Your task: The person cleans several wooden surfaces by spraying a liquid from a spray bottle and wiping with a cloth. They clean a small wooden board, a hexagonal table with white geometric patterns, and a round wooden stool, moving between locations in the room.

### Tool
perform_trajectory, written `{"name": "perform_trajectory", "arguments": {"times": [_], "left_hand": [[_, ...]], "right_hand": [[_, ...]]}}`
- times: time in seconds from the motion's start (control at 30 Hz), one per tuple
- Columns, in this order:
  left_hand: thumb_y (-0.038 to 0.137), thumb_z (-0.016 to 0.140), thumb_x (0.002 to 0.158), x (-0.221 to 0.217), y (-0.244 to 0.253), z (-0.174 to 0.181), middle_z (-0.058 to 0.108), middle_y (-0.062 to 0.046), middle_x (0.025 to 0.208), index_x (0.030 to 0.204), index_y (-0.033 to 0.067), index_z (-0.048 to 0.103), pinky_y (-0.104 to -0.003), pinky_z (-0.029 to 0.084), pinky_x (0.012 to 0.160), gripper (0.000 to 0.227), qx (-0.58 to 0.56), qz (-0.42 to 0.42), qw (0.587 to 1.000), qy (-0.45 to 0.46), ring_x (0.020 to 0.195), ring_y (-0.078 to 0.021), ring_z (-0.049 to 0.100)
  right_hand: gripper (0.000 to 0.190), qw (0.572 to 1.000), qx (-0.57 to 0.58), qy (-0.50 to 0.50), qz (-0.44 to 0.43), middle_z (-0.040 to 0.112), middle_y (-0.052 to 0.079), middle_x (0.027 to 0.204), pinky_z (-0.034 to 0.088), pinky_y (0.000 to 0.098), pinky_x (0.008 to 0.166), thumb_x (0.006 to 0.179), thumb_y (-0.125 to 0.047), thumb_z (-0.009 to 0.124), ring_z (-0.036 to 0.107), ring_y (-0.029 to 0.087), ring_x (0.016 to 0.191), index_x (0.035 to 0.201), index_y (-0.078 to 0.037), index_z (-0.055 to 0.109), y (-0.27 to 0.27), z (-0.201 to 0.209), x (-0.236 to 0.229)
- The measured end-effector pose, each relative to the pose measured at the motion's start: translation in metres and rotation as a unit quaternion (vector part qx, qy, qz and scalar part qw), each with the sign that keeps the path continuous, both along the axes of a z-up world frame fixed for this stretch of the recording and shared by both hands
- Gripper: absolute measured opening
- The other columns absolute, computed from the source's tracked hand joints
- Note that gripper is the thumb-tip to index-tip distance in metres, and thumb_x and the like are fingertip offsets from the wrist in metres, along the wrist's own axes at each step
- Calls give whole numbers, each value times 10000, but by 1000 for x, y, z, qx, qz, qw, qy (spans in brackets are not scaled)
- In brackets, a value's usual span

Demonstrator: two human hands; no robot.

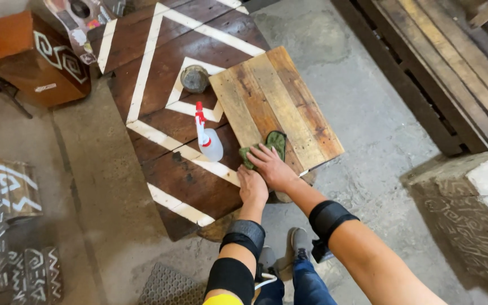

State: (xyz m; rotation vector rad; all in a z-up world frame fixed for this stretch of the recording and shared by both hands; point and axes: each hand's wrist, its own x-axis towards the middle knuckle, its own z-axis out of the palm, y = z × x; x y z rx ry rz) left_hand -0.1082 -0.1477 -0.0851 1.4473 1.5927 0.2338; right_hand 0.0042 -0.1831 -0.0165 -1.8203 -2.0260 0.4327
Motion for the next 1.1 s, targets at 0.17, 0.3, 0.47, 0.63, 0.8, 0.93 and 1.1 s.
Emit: {"name": "perform_trajectory", "arguments": {"times": [0.17, 0.3, 0.47, 0.63, 0.8, 0.93, 1.1], "left_hand": [[184, 377, 1077, 9, 4, 48, 70, -145, 1719, 1618, 2, 46, -425, 297, 1217, 658, 61, -109, 985, 119, 1578, -294, 122], [188, 394, 1053, 22, 3, 102, -12, -41, 1743, 1635, 128, -32, -509, 332, 1179, 723, 49, -155, 980, 115, 1591, -263, 84], [168, 749, 907, 49, 10, 137, -22, -42, 1748, 1659, 171, 4, -515, 281, 1223, 1058, 51, -269, 929, 249, 1606, -282, 77], [170, 990, 677, 49, 16, 112, -100, -42, 1738, 1659, 207, -27, -564, 266, 1215, 1414, -13, -268, 923, 276, 1589, -320, 85], [168, 986, 679, 55, 13, 127, -123, -57, 1747, 1670, 205, -46, -516, 278, 1230, 1432, -34, -268, 915, 301, 1564, -353, 187], [192, 994, 663, 53, 11, 103, -68, -70, 1745, 1663, 179, -9, -488, 235, 1257, 1417, 21, -271, 911, 310, 1580, -346, 154], [184, 1028, 615, 46, 11, 97, -87, -96, 1738, 1664, 163, -21, -459, 176, 1263, 1483, 34, -286, 910, 299, 1588, -339, 47]], "right_hand": [[652, 999, 47, -14, -11, 418, 152, 1574, 302, 558, 1206, 889, -162, 639, 306, 402, 1511, 1510, -90, 452, -5, -16, 18], [667, 999, 37, -25, -27, 418, 149, 1569, 307, 531, 1194, 858, -133, 635, 315, 384, 1499, 1500, -100, 458, -7, -14, 41], [621, 991, 3, -67, -115, 401, 125, 1607, 295, 517, 1207, 926, -74, 568, 297, 356, 1532, 1533, -130, 449, -24, -13, 91], [628, 982, -37, -61, -176, 350, 123, 1612, 251, 530, 1214, 949, -121, 547, 236, 359, 1531, 1554, -135, 382, -42, -14, 139], [661, 967, -22, -111, -226, 309, 200, 1629, 260, 565, 1197, 952, -176, 571, 238, 464, 1506, 1562, -63, 342, -65, -30, 160], [678, 954, -10, -118, -276, 293, 275, 1616, 262, 567, 1212, 952, -168, 570, 236, 542, 1479, 1566, 3, 339, -85, -54, 149], [648, 941, 0, -113, -318, 301, 300, 1596, 241, 611, 1179, 930, -144, 552, 235, 536, 1482, 1520, 37, 353, -94, -47, 116]]}}
